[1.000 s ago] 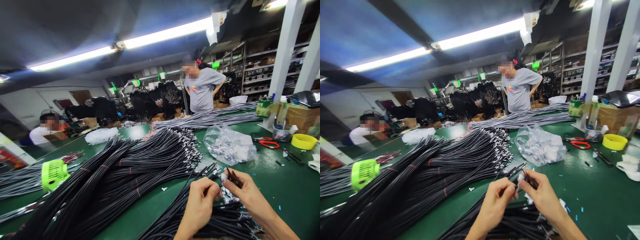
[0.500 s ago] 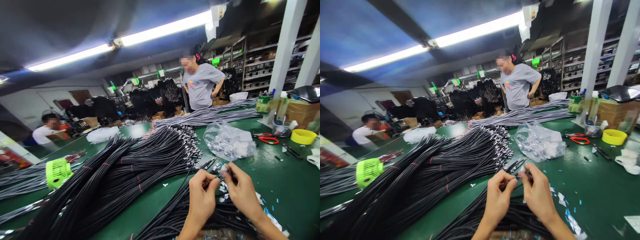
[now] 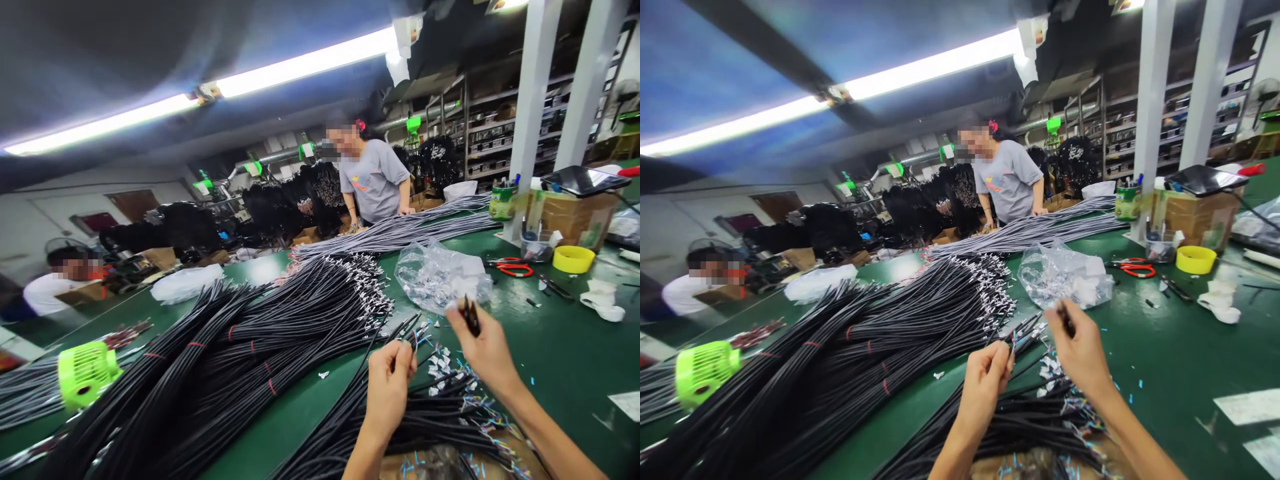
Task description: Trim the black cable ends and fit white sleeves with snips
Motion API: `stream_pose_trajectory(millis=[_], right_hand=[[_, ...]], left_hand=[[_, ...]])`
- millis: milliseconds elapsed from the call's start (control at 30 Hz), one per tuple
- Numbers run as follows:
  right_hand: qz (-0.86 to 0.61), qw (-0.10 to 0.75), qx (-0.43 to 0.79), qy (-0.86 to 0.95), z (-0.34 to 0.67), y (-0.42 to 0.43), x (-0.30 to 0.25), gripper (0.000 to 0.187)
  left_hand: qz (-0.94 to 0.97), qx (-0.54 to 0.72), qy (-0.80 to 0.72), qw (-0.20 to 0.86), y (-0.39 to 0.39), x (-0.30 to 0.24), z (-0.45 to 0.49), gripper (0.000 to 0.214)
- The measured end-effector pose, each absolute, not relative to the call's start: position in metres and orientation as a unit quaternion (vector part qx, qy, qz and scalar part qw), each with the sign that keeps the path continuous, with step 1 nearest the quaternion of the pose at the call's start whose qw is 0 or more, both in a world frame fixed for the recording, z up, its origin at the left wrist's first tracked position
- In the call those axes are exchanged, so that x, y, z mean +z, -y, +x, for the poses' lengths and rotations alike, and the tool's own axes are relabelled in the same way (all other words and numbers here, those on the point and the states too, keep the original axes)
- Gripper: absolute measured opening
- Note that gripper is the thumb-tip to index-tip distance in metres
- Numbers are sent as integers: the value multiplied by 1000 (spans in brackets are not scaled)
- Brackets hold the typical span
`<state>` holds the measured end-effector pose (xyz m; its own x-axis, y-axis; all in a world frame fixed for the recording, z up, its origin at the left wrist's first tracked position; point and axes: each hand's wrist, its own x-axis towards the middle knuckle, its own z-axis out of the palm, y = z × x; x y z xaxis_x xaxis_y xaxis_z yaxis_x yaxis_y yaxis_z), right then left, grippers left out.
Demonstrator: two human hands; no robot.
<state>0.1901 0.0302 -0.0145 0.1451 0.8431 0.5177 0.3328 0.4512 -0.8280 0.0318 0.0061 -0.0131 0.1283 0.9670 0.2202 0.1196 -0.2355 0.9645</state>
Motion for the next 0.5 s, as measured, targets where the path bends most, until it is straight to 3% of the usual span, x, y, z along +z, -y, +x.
stream_pose_trajectory(millis=[200,500], right_hand=[[-376,536,278,703,173,-19,-12,24],[-406,519,333,675,174,-21,-15,22]], left_hand=[[627,483,-449,414,-7,-14,30,43],[653,486,-458,357,-7,-10,26,42]])
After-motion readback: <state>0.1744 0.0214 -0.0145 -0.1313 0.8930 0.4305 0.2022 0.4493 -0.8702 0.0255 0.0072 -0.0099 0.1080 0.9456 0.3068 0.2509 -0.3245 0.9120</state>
